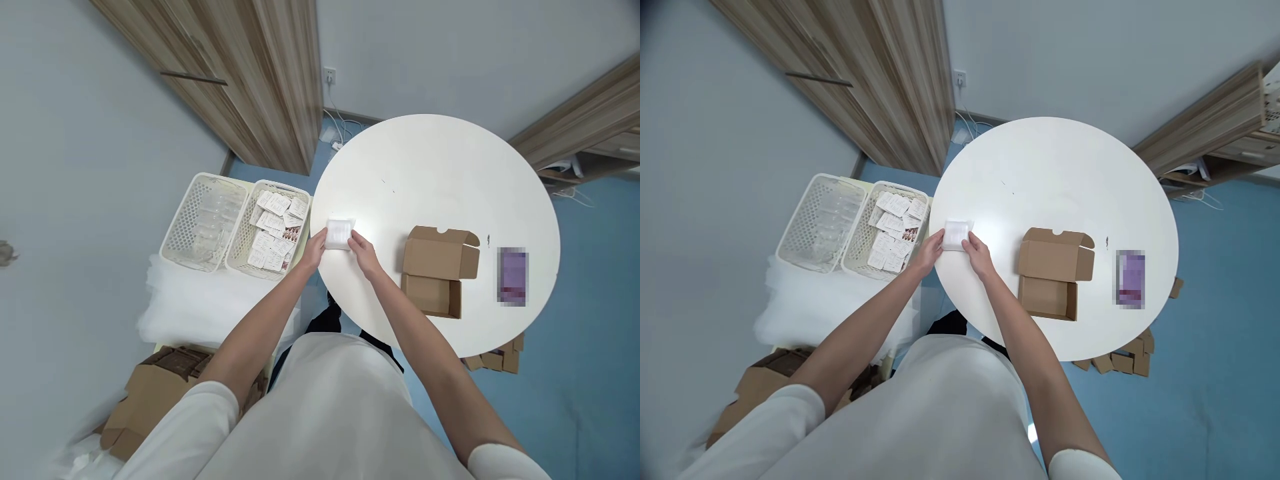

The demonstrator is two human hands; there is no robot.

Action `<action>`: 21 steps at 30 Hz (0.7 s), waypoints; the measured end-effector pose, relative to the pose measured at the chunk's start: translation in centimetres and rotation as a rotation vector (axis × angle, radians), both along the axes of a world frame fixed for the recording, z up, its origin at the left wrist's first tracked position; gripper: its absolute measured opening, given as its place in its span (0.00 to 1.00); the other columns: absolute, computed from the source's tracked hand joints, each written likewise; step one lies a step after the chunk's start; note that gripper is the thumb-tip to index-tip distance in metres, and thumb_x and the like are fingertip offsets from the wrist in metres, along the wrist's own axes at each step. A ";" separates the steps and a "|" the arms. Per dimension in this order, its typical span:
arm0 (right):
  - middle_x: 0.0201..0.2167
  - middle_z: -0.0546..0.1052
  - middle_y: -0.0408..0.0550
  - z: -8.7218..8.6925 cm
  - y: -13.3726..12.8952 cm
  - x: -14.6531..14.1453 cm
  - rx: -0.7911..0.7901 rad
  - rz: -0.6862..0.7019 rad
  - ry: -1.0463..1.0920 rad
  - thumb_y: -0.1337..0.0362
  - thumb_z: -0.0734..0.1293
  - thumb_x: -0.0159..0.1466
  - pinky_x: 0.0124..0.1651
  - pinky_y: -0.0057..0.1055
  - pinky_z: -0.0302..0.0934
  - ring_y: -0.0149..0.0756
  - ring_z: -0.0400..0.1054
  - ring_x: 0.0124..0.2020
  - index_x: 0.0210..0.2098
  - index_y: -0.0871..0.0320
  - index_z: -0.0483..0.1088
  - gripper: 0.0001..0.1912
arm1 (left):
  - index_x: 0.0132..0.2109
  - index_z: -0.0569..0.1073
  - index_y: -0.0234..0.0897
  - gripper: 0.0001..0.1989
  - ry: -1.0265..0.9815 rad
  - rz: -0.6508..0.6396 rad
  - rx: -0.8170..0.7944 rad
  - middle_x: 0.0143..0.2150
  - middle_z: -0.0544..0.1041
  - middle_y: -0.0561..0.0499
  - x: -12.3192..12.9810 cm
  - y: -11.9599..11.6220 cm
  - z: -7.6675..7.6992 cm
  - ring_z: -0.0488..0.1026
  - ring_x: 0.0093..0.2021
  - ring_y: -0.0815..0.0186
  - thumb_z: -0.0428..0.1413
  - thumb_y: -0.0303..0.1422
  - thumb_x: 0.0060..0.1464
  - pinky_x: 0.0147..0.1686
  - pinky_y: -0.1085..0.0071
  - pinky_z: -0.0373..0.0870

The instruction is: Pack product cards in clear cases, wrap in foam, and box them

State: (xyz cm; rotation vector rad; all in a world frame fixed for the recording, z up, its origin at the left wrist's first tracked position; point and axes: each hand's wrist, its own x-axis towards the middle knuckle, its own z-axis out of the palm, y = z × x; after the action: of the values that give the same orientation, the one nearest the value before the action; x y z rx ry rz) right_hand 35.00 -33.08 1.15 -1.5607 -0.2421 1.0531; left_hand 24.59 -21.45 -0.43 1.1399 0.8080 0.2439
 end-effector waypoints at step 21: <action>0.45 0.72 0.49 3.7 -24.5 4.5 -0.097 -0.037 -0.351 0.65 0.65 0.52 0.52 0.44 0.61 0.42 0.68 0.46 0.49 0.54 0.64 0.23 | 0.56 0.63 0.41 0.25 0.043 -0.366 0.555 0.56 0.64 0.46 4.1 -21.5 4.1 0.67 0.49 0.56 0.53 0.32 0.48 0.48 0.56 0.68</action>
State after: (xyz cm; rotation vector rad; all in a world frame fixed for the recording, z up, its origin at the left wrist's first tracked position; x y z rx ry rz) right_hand 39.47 -57.60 4.88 -1.8283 -0.4046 0.7657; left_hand 28.69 -42.93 3.62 1.7954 0.5642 0.1394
